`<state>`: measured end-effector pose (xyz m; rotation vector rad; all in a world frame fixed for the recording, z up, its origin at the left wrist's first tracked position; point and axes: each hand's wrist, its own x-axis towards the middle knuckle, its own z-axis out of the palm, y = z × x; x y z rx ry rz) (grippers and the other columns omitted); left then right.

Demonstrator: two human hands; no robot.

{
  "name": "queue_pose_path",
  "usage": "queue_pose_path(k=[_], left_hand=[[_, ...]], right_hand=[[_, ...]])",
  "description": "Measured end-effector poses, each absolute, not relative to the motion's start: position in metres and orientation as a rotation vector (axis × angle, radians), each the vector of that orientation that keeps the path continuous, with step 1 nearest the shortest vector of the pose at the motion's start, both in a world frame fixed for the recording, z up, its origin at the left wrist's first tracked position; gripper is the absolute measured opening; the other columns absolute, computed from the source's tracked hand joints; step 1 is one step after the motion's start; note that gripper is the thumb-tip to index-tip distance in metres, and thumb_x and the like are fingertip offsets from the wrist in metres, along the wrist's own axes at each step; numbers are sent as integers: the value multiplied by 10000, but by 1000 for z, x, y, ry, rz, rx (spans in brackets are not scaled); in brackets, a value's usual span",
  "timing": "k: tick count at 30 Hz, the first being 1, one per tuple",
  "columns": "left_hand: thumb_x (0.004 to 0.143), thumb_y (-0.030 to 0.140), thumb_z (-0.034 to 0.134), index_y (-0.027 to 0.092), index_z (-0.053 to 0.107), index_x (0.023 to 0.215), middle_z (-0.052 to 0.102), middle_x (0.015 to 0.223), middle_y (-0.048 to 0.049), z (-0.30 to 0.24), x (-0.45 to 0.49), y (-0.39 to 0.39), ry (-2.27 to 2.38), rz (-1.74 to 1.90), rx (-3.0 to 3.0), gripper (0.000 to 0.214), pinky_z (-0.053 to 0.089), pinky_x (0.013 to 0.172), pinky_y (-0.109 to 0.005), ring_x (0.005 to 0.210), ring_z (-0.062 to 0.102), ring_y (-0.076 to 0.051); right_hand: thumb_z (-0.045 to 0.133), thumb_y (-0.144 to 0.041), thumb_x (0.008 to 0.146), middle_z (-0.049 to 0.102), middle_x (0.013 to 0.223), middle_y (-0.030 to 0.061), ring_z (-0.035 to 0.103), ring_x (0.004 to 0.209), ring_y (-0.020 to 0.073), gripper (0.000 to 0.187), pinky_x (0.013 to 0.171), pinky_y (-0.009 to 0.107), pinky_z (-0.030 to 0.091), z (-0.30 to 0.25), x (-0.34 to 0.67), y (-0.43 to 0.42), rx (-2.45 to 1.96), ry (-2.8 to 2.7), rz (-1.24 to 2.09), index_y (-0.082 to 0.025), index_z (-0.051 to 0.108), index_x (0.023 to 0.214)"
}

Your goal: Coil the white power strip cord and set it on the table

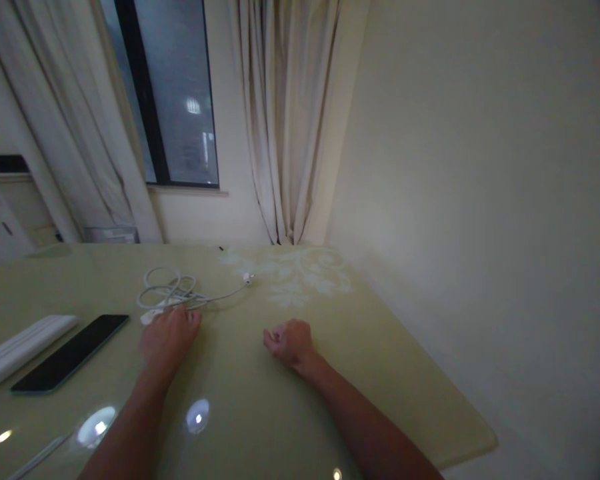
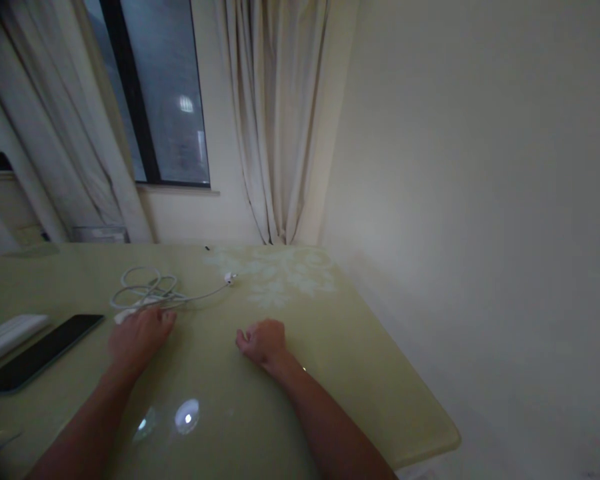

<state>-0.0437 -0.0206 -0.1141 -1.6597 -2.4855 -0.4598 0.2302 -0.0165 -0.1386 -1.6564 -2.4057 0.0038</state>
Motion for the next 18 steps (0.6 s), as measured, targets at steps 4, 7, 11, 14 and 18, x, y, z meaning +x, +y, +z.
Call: queue_pose_path(k=[4, 7, 11, 14, 18], left_hand=[[954, 476, 485, 144, 718, 1015, 710, 1180, -241, -124, -53, -26, -2321, -513, -1537, 410, 511, 895, -497, 1127, 648, -407], [930, 517, 517, 116, 655, 1184, 672, 1270, -265, -136, -62, -23, -2307, -560, -1475, 495, 506, 941, -520, 1172, 631, -417], [879, 581, 558, 172, 627, 1122, 697, 1221, -192, -149, -84, -12, -2443, -536, -1392, 481, 498, 966, -551, 1172, 617, -420], [889, 600, 530, 184, 640, 1011, 702, 1163, -162, -148, -94, -7, -2519, -524, -1395, 447, 513, 926, -560, 1181, 601, -448], [844, 665, 580, 161, 694, 952, 731, 1046, -177, -138, -88, -8, -2549, -660, -1532, 528, 541, 871, -519, 1090, 658, -432]], right_hand=[[564, -555, 966, 655, 554, 46, 568, 541, 183, 526, 573, 295, 312, -138, 234, -19, -1648, -2273, 119, -225, 755, 604], [607, -580, 930, 594, 536, 34, 491, 519, 167, 525, 583, 298, 282, -135, 236, -25, -1612, -2185, 235, -221, 686, 556], [600, -576, 930, 576, 556, 17, 441, 532, 151, 515, 600, 298, 258, -128, 234, -32, -1595, -2124, 333, -220, 650, 562], [579, -580, 942, 552, 551, 11, 420, 537, 148, 534, 597, 302, 234, -123, 231, -37, -1604, -2087, 377, -215, 621, 554], [573, -571, 948, 540, 552, 11, 424, 552, 148, 540, 600, 303, 218, -121, 229, -38, -1594, -2053, 408, -210, 595, 547]])
